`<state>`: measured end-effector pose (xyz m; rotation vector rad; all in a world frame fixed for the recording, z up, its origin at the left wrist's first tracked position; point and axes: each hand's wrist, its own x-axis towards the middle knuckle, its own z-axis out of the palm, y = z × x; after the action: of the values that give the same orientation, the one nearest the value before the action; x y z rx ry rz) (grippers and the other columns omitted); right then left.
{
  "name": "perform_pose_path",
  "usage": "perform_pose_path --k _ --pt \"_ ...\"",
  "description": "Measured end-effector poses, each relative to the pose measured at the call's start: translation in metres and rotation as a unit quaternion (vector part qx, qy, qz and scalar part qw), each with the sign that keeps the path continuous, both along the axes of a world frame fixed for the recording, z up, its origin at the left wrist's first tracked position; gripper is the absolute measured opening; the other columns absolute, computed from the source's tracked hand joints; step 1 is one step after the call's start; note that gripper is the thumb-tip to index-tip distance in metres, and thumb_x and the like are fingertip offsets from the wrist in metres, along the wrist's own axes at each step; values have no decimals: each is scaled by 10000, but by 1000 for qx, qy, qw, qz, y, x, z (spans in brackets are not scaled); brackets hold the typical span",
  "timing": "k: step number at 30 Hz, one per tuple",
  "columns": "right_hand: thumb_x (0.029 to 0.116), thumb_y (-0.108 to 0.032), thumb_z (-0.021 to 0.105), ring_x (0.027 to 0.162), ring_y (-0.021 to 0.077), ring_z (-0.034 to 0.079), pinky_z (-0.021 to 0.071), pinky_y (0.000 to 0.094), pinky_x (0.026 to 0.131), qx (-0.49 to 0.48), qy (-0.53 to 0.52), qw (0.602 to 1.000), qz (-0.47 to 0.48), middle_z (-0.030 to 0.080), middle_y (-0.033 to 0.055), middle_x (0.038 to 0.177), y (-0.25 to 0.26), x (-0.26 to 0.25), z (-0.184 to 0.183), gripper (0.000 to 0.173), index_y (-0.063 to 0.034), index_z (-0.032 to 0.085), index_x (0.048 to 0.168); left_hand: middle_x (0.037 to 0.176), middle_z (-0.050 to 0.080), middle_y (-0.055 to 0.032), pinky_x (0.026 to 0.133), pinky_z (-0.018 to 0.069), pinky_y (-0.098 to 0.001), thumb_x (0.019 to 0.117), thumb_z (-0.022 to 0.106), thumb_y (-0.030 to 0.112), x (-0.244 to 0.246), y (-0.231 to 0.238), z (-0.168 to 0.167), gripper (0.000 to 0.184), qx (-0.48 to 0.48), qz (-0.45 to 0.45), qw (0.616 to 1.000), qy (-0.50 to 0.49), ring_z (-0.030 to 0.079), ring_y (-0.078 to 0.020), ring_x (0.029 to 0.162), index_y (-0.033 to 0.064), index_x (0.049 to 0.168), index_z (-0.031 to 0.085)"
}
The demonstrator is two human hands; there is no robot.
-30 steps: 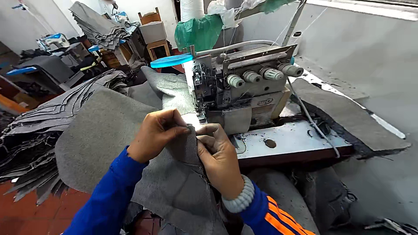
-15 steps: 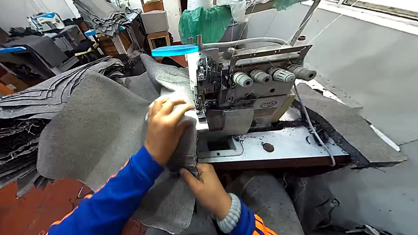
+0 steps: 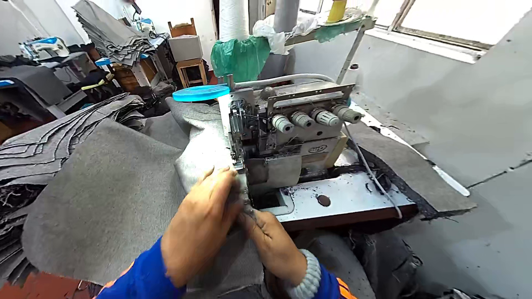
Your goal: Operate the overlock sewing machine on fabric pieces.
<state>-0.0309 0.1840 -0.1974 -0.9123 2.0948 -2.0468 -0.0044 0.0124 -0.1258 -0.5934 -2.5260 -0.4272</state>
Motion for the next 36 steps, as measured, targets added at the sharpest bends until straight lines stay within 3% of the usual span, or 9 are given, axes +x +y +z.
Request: perform_pose_path --k 5,8,10,12,20,25,29,32,36 --pt "1071 -196 435 686 6 611 519 223 655 -28 7 999 20 616 -1 702 6 -4 0 379 -3 654 830 1458 593 -152 1188 367 -484 855 596 764 43 12 -13 923 -84 -53 995 10 526 -256 1401 50 1437 539" --pt "1045 -162 458 677 40 618 522 247 645 -22 21 999 -9 619 28 695 1 -3 0 347 4 648 807 1543 508 -154 1213 322 -460 859 707 437 45 5 -32 809 -145 -30 988 41 449 -243 1464 47 1517 445" --pt "1034 -152 476 653 67 614 514 263 619 2 23 999 -41 611 41 677 -6 1 3 333 9 655 803 1489 570 -135 1200 356 -421 973 558 117 36 -2 -39 514 -155 -20 984 90 502 -229 1422 23 1473 486" --pt "1027 -161 482 612 70 588 487 260 577 18 19 997 -77 584 33 646 -14 4 4 335 -3 645 781 1383 660 -111 1160 424 -390 1024 471 16 24 -13 -38 389 -154 -33 979 129 593 -221 1335 22 1403 559" --pt "1071 -180 406 469 81 553 494 268 459 9 -34 994 -108 555 -12 572 -29 -11 12 385 -44 605 771 1199 753 -76 1062 542 -376 964 505 -58 -17 -31 -15 356 -109 -92 984 105 705 -217 1173 72 1237 693" --pt "1059 -198 404 508 104 595 506 289 485 47 123 985 -110 608 32 584 -29 -1 -13 453 -42 623 696 1286 719 -76 1121 489 -398 918 458 -50 -20 -38 -28 443 -54 -99 992 65 643 -221 1275 87 1268 690" --pt "1039 -232 452 808 204 714 586 371 786 171 327 888 -273 727 64 798 -6 -18 -59 399 -69 727 801 1496 541 -188 1153 353 -625 917 542 181 -10 -73 -78 516 -29 116 987 106 440 -428 1436 80 1422 583" --pt "977 -329 499 816 243 736 587 448 770 335 395 786 -337 760 52 848 -7 -25 -79 361 -117 778 890 1602 354 -288 1075 182 -853 900 688 178 -39 -104 -95 676 5 308 942 -129 265 -634 1442 19 1520 471" --pt "951 -492 500 778 344 737 580 516 698 419 345 778 -316 746 151 829 -4 -18 -73 544 -24 776 917 1640 325 -227 1173 190 -735 973 666 228 -109 -109 -72 701 10 294 895 -336 248 -519 1504 44 1580 368"
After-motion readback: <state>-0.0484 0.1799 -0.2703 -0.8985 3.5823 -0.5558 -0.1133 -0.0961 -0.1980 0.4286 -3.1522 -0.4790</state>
